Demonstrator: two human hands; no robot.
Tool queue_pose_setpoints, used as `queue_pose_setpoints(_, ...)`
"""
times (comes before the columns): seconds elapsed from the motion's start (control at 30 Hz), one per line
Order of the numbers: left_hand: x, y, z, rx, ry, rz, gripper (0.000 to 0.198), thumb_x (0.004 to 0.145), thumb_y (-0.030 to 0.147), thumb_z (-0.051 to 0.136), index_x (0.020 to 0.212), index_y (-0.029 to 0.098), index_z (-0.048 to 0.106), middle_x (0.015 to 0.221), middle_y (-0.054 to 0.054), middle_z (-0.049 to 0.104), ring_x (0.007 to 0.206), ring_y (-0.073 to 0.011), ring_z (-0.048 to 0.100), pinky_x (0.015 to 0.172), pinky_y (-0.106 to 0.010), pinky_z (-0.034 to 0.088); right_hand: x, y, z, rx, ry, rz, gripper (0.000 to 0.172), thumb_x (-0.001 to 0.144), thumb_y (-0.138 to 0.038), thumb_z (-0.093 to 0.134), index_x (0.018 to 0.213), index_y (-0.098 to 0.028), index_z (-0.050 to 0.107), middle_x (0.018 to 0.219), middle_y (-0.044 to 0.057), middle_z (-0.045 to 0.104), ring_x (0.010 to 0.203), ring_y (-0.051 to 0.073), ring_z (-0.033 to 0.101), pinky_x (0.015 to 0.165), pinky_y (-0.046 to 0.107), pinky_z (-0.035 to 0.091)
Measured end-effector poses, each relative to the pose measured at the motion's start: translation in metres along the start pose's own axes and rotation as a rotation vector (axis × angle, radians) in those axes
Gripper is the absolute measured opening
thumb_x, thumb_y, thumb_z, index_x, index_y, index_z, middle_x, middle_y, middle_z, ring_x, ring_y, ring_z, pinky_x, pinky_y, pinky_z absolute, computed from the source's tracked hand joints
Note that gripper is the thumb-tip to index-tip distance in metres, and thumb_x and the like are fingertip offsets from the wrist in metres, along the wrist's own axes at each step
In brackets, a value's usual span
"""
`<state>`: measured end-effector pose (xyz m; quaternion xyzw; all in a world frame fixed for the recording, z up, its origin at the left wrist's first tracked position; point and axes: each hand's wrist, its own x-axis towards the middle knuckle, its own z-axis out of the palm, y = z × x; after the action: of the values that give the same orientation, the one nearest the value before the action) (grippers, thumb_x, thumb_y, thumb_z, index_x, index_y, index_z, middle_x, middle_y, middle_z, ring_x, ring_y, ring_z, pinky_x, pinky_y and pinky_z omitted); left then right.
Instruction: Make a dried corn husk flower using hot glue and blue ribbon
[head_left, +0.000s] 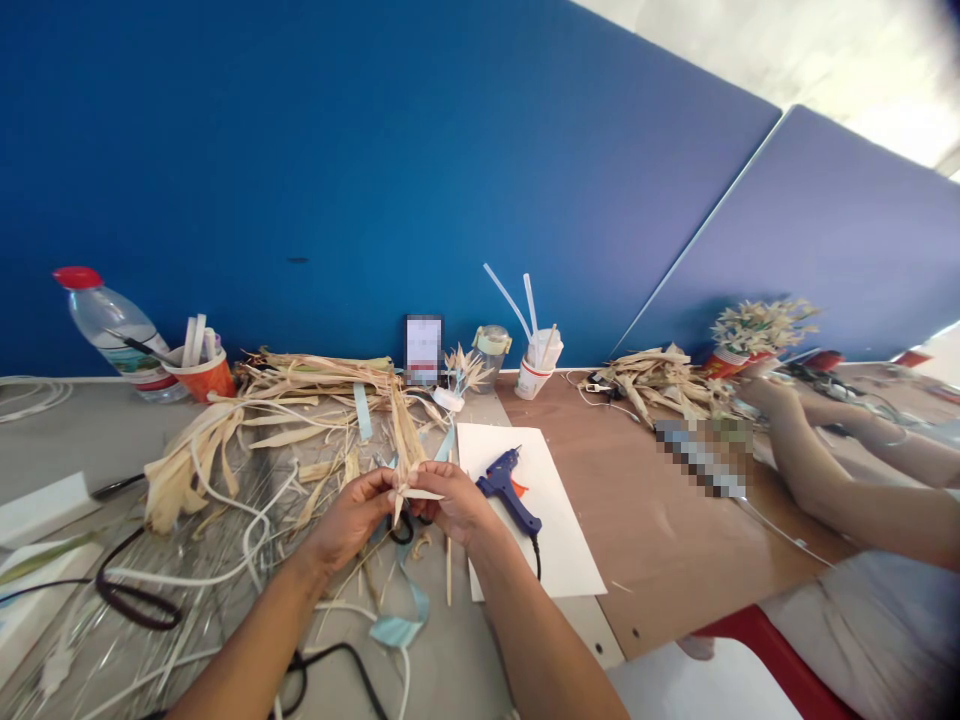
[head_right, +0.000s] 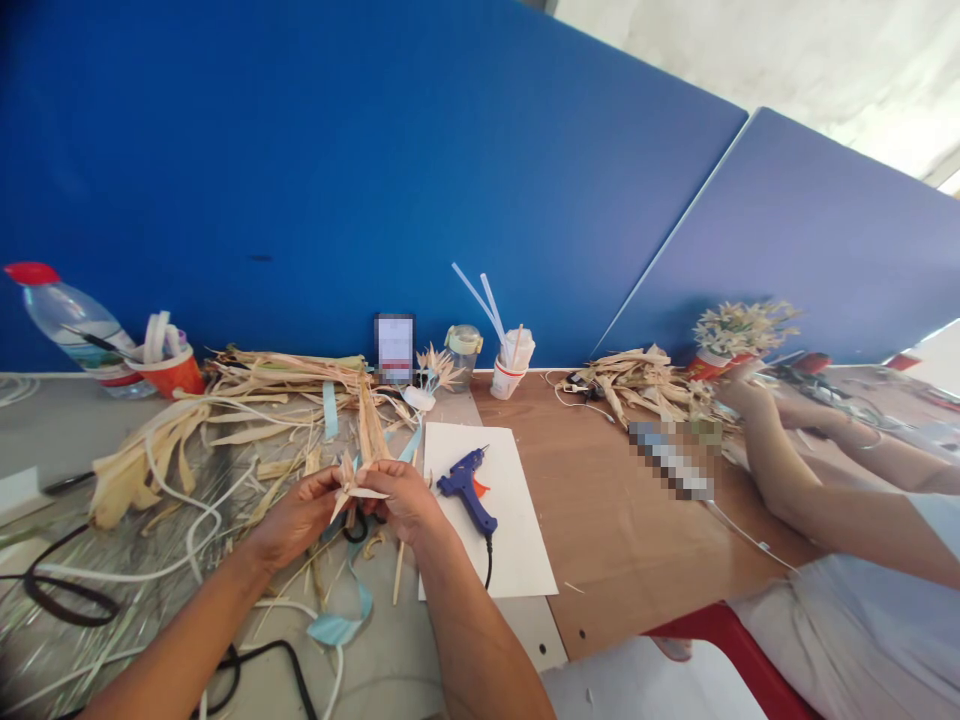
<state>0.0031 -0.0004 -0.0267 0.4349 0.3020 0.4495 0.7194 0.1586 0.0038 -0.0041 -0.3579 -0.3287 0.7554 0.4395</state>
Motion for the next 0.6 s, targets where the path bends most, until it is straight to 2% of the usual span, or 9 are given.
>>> queue_pose_setpoints(0.13,0.000,0.001,0.000,-0.028,0.020,0.000,0.018,0.069,0.029,0.076,0.077,0.016,0.066,0.072,-0.003,0.064,0.068,-0.0156,0.057,0.063,-0.027,0.044,-0.001,0.000,0.003,0.086,-0.026,-0.004,0.023,0.058,-0.030,0.079,0.061,-0.014,0.062,0.052,-0.002,0.061,0.042,0.007,0.049,0.048,0.020,0.039)
queue_pose_setpoints(0.37,0.000,0.002,0.002,-0.053,0.050,0.023,0.017,0.068,0.028,0.077,0.075,0.016,0.066,0.072,-0.002,0.064,0.068,-0.0147,0.057,0.067,-0.027,0.044,0.001,0.002,0.004,0.145,-0.045,-0.009,0.020,0.059,-0.026,0.078,0.062,-0.013,0.063,0.053,-0.001,0.061,0.044,0.008,0.049,0.047,0.020,0.040)
queue_pose_setpoints(0.6,0.001,0.004,0.002,-0.134,0.113,0.029,0.018,0.064,0.025,0.080,0.074,0.016,0.068,0.068,-0.001,0.062,0.064,-0.0121,0.054,0.065,-0.024,0.044,0.010,0.007,0.000,0.229,0.057,-0.081,0.015,0.060,-0.023,0.070,0.055,-0.015,0.057,0.050,-0.003,0.055,0.043,0.008,0.046,0.044,0.020,0.041)
